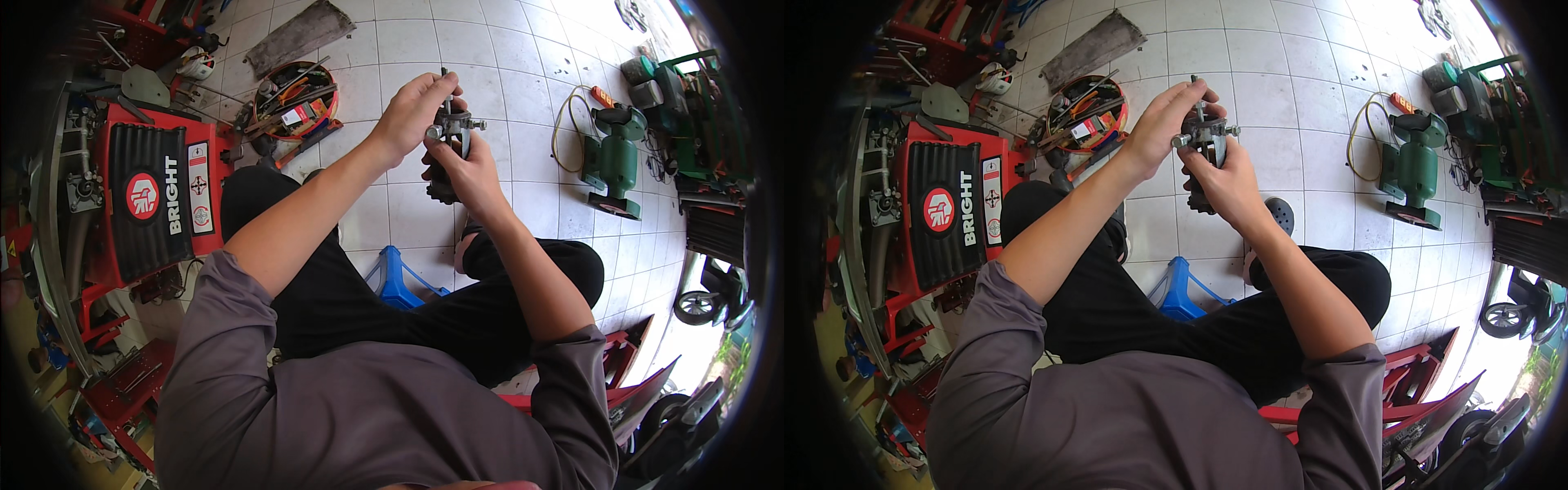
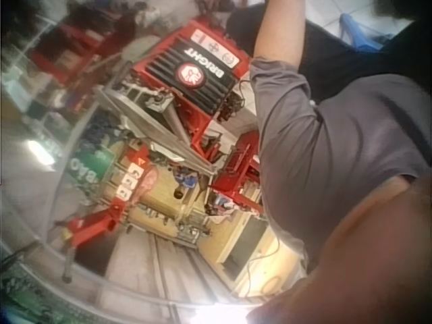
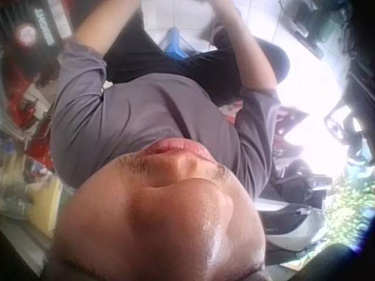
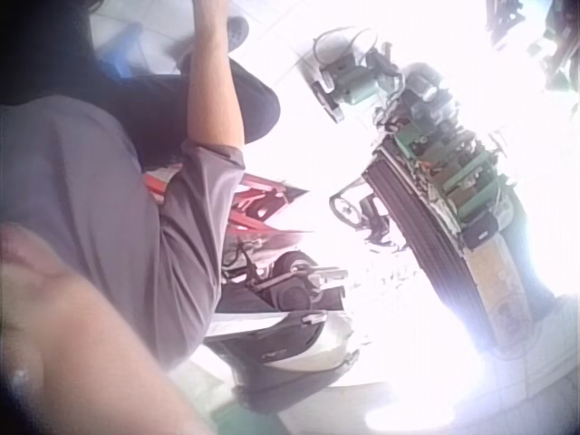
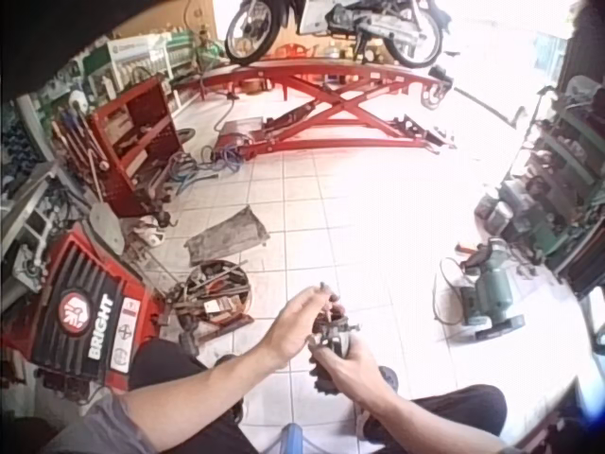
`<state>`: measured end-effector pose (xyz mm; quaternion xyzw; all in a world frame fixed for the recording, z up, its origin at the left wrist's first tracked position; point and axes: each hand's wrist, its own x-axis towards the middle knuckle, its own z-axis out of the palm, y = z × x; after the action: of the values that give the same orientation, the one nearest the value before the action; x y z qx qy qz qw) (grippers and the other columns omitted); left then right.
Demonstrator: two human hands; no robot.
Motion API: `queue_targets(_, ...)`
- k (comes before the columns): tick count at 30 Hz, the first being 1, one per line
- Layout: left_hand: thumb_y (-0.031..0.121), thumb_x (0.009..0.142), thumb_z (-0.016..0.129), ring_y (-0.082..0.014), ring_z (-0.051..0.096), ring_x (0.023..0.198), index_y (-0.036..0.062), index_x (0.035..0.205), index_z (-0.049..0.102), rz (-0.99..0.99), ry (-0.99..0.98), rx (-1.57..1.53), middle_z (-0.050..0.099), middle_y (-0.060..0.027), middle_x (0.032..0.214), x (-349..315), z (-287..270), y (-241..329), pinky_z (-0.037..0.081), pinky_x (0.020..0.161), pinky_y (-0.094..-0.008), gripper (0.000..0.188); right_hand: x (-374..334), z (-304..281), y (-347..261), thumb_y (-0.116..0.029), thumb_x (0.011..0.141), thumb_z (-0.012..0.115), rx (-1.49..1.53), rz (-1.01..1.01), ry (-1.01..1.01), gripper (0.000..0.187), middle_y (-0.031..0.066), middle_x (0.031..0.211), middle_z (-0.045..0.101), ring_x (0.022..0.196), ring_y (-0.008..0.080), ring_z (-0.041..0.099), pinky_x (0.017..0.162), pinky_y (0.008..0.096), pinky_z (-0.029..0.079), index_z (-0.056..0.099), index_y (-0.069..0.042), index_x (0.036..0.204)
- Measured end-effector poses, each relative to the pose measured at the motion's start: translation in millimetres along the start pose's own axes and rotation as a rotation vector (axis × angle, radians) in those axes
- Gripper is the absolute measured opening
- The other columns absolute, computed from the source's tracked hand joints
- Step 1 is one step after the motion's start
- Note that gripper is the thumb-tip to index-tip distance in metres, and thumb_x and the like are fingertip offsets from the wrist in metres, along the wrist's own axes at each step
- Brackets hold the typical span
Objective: The person is assembling small internal components of a carburetor while seated, using their hands to fit a needle and other metal pieces into the housing.
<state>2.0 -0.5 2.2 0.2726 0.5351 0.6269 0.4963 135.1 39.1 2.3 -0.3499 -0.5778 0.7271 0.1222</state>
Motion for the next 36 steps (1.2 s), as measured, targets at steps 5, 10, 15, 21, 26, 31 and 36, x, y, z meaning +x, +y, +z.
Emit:
queue_targets(5, 0.049, 0.095, 0.041, -0.0138, 0.061, 0.084, 0.0053, 0.103, 0.054, -0.043, 0.045, -0.13, 0.064, -0.0093, 0.094, 0.5, 1.5, -0.7, 0.048, 0.079, -0.0276, 0.047, -1.4, -2.6, -5.9, -0.025, 0.087, 0.064, 0.017, -0.016, 0.041, 0.03, 0.0081, 0.078, 0.061, 0.064, 0.0162, 0.063, 0.056, 0.0271, 0.051, 0.053, 0.0, 0.1)
queue_targets(10, 0.061, 0.092, 0.034, -0.0149, 0.06, 0.088, 0.0063, 0.107, 0.055, -0.202, -0.012, -0.281, 0.064, -0.0072, 0.098, -5.3, 5.3, -10.3, 0.045, 0.082, -0.0287, 0.061, -1.1, -6.0, -20.1, -0.022, 0.086, 0.064, 0.093, -0.064, 0.109, 0.025, 0.0078, 0.077, 0.062, 0.063, 0.0126, 0.062, 0.055, 0.0256, 0.05, 0.055, 0.0, 0.093)
queue_targets(15, 0.068, 0.089, 0.032, -0.0139, 0.058, 0.091, 0.0094, 0.103, 0.059, -0.236, -0.127, -0.361, 0.064, -0.0037, 0.094, -17.2, 24.3, -5.5, 0.041, 0.087, -0.0312, 0.066, 2.0, -10.7, -20.4, -0.024, 0.084, 0.066, 0.014, -0.16, 0.252, 0.027, 0.0048, 0.076, 0.06, 0.065, 0.0091, 0.055, 0.056, 0.0251, 0.047, 0.056, 0.0, 0.091)
queue_targets(21, 0.065, 0.09, 0.035, -0.015, 0.057, 0.09, 0.0097, 0.104, 0.058, -0.279, -0.087, -0.266, 0.061, -0.0033, 0.094, -21.0, 23.6, -4.3, 0.043, 0.086, -0.0312, 0.062, 4.6, -11.0, -11.4, -0.026, 0.083, 0.066, -0.143, -0.198, 0.245, 0.029, 0.0028, 0.073, 0.056, 0.064, 0.0083, 0.05, 0.054, 0.0262, 0.044, 0.054, 0.0, 0.089)
queue_targets(26, 0.067, 0.087, 0.043, -0.0087, 0.054, 0.082, 0.0107, 0.093, 0.058, -0.128, -0.097, -0.15, 0.058, -0.0002, 0.086, -19.3, 20.8, -5.7, 0.045, 0.077, -0.0272, 0.058, 4.2, -10.7, -14.9, -0.026, 0.083, 0.067, -0.136, -0.197, 0.206, 0.03, 0.0024, 0.072, 0.057, 0.063, 0.0074, 0.05, 0.055, 0.0255, 0.044, 0.055, 0.001, 0.088)
queue_targets(31, 0.053, 0.084, 0.06, -0.0049, 0.051, 0.075, 0.009, 0.094, 0.054, 0.041, -0.188, -0.178, 0.054, 0.0026, 0.081, -16.6, 20.7, -8.0, 0.044, 0.071, -0.0213, 0.046, 5.6, -15.2, -12.3, -0.028, 0.084, 0.066, -0.081, -0.255, 0.202, 0.031, 0.0022, 0.07, 0.059, 0.063, 0.0071, 0.052, 0.055, 0.024, 0.045, 0.056, 0.002, 0.086)
queue_targets(36, 0.054, 0.083, 0.062, -0.0095, 0.057, 0.088, 0.0039, 0.106, 0.057, -0.008, -0.255, -0.061, 0.06, -0.004, 0.095, -14.1, 7.7, -15.1, 0.045, 0.081, -0.0256, 0.055, 2.5, -13.7, -15.6, -0.027, 0.084, 0.065, -0.074, -0.25, 0.177, 0.031, 0.003, 0.07, 0.059, 0.062, 0.0069, 0.053, 0.053, 0.0235, 0.046, 0.056, 0.003, 0.086)
